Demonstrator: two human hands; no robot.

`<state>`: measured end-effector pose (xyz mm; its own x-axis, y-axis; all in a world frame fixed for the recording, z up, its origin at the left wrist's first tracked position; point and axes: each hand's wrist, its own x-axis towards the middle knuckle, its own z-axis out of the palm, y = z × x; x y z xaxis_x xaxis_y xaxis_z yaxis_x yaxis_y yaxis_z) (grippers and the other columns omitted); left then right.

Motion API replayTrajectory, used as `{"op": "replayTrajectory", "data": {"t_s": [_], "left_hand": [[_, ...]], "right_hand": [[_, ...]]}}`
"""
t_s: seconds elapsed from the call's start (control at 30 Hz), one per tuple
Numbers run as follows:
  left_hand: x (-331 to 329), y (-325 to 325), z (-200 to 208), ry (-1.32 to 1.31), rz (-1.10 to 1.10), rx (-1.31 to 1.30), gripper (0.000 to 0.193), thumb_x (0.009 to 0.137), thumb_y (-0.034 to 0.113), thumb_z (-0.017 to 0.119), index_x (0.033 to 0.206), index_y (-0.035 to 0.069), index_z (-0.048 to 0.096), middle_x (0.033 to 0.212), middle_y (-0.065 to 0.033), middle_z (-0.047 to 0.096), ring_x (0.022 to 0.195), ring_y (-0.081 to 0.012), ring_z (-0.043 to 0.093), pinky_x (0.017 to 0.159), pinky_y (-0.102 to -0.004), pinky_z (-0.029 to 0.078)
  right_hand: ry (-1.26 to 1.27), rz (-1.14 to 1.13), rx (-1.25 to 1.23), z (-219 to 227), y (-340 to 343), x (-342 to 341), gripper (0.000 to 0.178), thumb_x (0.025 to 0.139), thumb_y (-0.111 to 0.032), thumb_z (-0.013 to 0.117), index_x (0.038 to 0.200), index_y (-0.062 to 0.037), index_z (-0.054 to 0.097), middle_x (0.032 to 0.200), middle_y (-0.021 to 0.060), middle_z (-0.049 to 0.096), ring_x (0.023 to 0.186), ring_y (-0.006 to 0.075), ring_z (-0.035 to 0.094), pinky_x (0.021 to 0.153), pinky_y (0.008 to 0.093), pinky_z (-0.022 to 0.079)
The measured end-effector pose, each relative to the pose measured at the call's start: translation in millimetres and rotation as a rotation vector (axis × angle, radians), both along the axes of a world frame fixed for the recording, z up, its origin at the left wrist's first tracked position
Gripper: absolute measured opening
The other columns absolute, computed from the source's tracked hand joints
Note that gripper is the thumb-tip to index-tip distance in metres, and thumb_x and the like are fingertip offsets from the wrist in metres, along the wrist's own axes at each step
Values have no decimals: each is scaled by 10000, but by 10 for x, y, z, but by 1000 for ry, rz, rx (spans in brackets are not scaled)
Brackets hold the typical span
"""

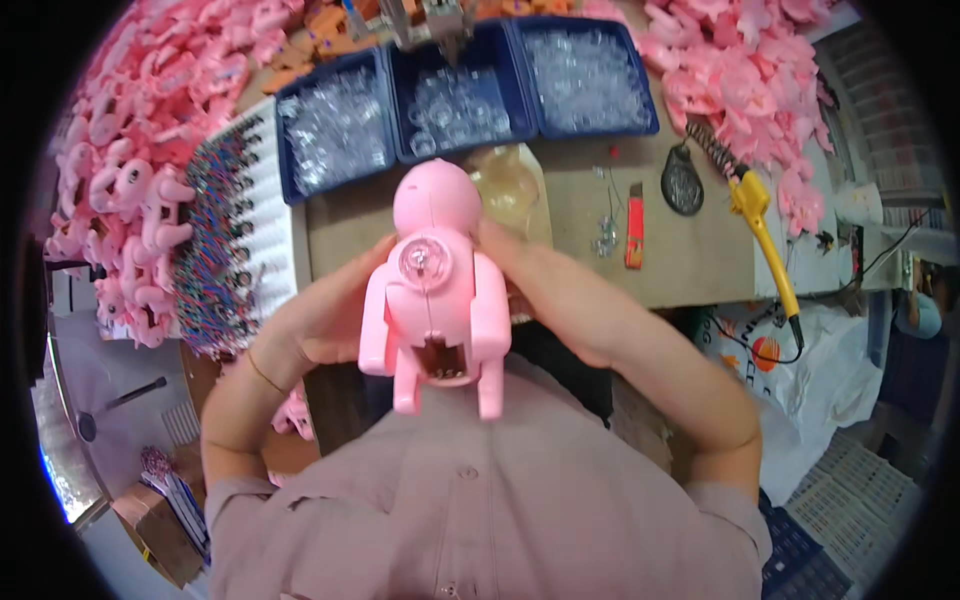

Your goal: Assembling electronic toy unicorns by soldering wires to components and fitting them into plastic housings.

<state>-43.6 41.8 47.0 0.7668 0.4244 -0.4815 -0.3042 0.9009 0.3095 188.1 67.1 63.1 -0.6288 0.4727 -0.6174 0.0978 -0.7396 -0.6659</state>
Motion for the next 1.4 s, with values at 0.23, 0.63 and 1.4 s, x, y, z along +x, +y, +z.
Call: {"op": "replayTrajectory", "data": {"t_s": [0.23,0.63,1.4], "left_hand": [[49,-176,251,48,129,101,606,998,529,302,1446,121,321,1374,-78,474,1230,-224,497,1008,-414,444],[5,-361,291,36,192,325,752,939,458,546,1468,65,184,1360,-79,429,1239,-183,446,1026,-356,387],[121,-513,231,440,147,444,607,985,496,394,1317,-9,340,1027,-93,594,847,-100,611,538,-220,491]], "right_hand": [[235,108,299,46,-207,23,609,951,-349,575,1395,3,351,1273,79,517,1170,162,499,980,329,424],[166,62,320,47,-265,-14,610,900,-215,663,1394,-19,363,1284,68,516,1174,146,491,987,328,419],[333,97,-15,-90,-387,54,845,886,-496,606,1443,27,246,1387,119,441,1278,217,441,1057,376,364]]}}
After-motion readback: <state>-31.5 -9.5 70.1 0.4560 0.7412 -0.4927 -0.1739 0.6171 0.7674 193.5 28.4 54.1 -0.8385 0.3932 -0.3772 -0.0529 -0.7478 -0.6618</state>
